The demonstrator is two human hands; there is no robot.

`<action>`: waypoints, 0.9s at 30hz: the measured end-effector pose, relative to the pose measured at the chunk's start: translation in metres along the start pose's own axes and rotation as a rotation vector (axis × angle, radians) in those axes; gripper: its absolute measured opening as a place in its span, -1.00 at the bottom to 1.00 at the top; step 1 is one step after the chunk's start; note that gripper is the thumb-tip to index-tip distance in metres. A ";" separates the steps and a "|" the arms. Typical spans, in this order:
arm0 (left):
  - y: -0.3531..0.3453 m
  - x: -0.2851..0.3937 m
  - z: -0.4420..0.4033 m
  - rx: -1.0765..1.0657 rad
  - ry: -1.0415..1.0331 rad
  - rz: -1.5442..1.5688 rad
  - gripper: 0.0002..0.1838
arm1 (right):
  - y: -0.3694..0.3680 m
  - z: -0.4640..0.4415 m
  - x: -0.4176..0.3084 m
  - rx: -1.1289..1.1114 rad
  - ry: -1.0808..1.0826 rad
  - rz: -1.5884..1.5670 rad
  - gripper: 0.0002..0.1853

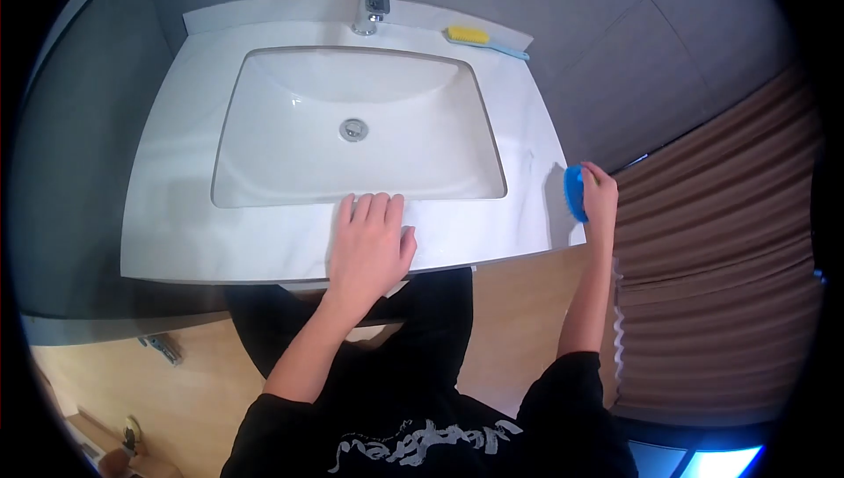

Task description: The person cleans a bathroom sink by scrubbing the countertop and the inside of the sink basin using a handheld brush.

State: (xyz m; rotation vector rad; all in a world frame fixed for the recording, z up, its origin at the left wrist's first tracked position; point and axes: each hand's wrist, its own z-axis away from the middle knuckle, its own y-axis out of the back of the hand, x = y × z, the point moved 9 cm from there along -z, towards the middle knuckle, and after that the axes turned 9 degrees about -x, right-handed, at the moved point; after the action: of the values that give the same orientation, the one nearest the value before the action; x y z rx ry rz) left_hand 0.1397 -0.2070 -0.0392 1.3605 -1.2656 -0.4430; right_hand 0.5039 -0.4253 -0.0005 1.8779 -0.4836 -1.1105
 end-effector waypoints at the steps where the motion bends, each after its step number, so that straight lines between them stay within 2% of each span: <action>1: 0.001 0.000 0.000 0.012 0.001 -0.004 -0.57 | -0.003 -0.010 0.002 -0.005 -0.060 -0.002 -0.64; 4: 0.002 0.000 0.001 0.020 -0.001 -0.006 -0.58 | -0.014 -0.036 -0.014 -0.041 -0.115 -0.006 -0.63; 15: -0.003 -0.003 0.002 0.006 0.010 -0.017 -0.59 | -0.085 -0.076 -0.102 -0.126 0.053 -0.063 -0.64; 23: -0.003 -0.003 0.005 0.022 0.012 -0.015 -0.59 | -0.073 -0.011 -0.116 -0.172 0.073 -0.078 -0.64; 27: -0.004 -0.003 0.003 -0.007 0.018 -0.011 -0.57 | -0.054 0.042 -0.108 -0.177 0.199 -0.075 -0.68</action>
State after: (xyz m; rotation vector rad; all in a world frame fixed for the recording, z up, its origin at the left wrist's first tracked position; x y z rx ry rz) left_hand 0.1379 -0.2069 -0.0450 1.3636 -1.2412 -0.4421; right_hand 0.4064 -0.3426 -0.0003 1.8387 -0.1966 -0.9686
